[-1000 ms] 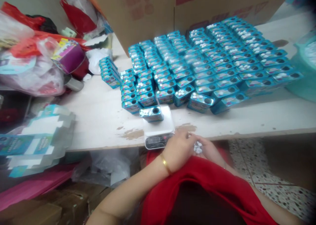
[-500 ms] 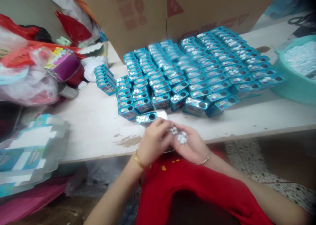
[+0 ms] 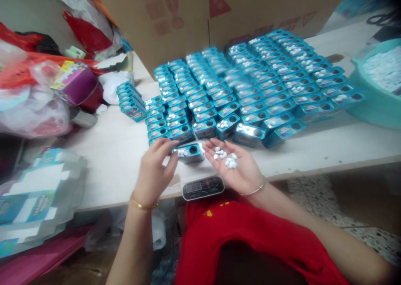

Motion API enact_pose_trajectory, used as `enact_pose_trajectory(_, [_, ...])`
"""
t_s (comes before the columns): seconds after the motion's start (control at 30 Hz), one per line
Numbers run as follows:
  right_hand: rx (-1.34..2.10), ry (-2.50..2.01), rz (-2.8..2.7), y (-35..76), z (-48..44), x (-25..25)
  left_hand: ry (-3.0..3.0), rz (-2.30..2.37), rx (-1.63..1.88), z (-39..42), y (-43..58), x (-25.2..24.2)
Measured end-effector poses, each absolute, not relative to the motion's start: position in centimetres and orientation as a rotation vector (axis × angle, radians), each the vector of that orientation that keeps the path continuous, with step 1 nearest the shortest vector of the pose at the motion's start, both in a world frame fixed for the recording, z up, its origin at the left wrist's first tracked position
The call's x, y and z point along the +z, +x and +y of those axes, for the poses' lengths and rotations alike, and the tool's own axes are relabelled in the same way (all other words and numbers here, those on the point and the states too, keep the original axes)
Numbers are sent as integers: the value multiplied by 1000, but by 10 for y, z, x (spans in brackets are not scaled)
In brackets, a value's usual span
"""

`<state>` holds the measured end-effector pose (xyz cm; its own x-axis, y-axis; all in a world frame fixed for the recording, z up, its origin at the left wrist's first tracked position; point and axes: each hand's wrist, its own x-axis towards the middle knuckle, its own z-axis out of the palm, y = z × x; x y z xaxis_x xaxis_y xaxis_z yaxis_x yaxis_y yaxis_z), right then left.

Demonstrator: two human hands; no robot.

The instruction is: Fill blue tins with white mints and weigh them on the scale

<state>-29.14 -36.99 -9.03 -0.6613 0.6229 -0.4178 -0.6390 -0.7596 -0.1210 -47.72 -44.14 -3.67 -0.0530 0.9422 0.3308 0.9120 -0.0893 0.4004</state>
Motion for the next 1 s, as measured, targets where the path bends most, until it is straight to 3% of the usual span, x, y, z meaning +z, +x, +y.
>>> enact_pose_trajectory(0.67, [2366, -618, 116, -306, -362, -104, 2180, 1842, 775, -418, -468, -49])
enact_pose_trajectory(0.87, [2359, -576, 102, -304, -361, -104, 2096, 2113, 801, -431, -472, -49])
enact_pose_trajectory(1.0, [2371, -583, 117, -305, -361, -105, 2124, 2008, 755, -437, -467, -54])
